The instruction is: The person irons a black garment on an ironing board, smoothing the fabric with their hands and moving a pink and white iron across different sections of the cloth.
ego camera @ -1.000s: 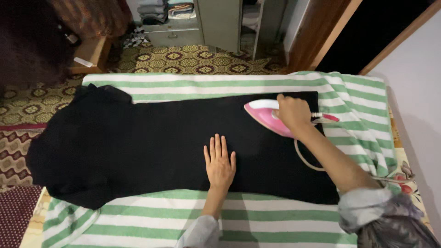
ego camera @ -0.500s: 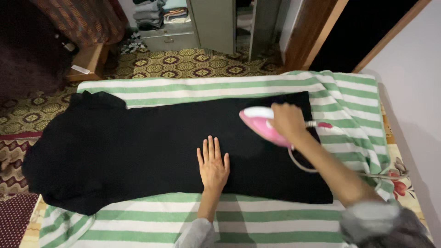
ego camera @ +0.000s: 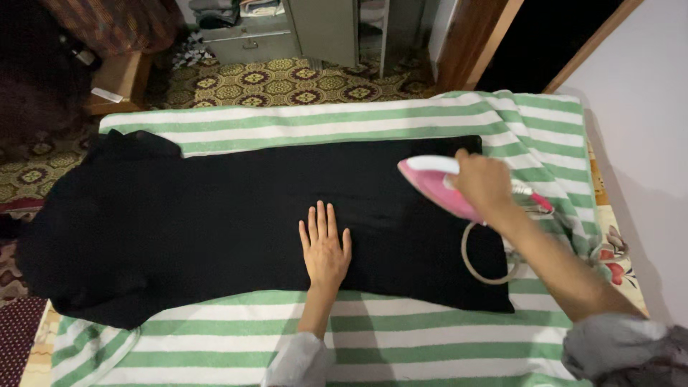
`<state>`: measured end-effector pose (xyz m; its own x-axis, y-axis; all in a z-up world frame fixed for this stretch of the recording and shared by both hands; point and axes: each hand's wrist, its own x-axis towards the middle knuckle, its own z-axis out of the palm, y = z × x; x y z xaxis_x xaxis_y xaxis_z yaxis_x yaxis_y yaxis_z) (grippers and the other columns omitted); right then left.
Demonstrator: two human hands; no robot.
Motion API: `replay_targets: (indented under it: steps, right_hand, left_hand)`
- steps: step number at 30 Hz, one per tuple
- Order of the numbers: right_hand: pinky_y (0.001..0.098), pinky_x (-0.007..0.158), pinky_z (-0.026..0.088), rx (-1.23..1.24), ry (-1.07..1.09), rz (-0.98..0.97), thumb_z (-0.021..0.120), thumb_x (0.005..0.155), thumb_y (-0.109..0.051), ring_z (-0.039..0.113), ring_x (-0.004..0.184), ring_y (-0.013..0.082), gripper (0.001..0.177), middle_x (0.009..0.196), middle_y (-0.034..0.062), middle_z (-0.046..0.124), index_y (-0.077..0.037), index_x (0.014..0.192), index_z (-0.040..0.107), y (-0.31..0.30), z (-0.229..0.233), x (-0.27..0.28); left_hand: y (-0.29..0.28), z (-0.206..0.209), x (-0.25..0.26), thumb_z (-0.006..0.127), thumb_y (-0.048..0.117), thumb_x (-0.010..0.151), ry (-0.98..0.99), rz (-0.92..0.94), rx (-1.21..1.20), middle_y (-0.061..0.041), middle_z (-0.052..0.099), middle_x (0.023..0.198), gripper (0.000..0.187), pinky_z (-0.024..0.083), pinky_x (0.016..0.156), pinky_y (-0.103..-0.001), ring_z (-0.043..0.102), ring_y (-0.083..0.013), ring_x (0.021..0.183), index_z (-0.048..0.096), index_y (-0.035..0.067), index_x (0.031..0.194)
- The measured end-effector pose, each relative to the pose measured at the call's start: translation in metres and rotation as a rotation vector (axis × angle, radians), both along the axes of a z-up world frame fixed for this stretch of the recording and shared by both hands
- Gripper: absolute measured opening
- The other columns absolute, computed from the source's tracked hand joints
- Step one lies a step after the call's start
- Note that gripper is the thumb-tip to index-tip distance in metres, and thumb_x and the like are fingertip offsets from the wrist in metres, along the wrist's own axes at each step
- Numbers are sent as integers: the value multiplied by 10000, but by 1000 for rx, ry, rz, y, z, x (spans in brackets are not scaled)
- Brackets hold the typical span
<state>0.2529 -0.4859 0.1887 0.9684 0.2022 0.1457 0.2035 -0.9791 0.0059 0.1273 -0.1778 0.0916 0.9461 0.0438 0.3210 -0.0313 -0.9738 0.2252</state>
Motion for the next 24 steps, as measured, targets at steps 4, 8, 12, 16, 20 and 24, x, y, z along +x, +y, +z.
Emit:
replay_targets:
  steps: [4,8,12,16,20,24]
  right_hand:
    - [469,659,591,-27,-77,-76,832,793,-376,742,718,362,397,776,201,739,-53,999,730,-25,-14,41]
    - [478,641,586,-43,-135,-100,822,802,-336,740,716,369,362,792,198,740,-48,1006,739,-41,-27,73]
    - [487,692,584,57,-177,-127,799,816,-310,736,774,381,309,850,188,741,-70,1007,755,-36,-15,81]
    - [505,678,578,28,-63,51,779,838,-374,731,723,378,324,785,188,734,-95,993,720,4,7,38]
    - [485,606,585,0,52,366,771,783,-410,737,687,341,329,781,136,736,-121,901,667,63,-4,-31]
    - [454,551,584,0,54,480,792,722,-428,731,660,329,406,758,114,716,-96,903,644,102,-7,-43]
  left_hand:
    - [0,1,-8,488,390,1013,22,12,7,-161,385,1606,638,205,1234,-538,321,-328,1501,412,28,1533]
    - [0,4,-13,498,380,1009,17,6,3,-164,389,1601,631,208,1231,-542,325,-333,1497,418,37,1533]
    - [1,11,-20,519,366,1006,-12,-43,-18,-163,403,1600,614,212,1228,-553,340,-330,1493,433,43,1521]
    - [-2,15,-35,532,349,1005,-44,-62,-70,-196,404,1583,619,216,1219,-567,337,-347,1489,429,22,1520]
    - [5,15,-50,537,333,1022,-37,48,-93,-192,409,1597,609,228,1234,-554,344,-347,1500,429,23,1535]
    - [18,15,-58,565,339,987,-51,102,-94,-205,401,1593,643,217,1225,-555,341,-364,1492,426,10,1522]
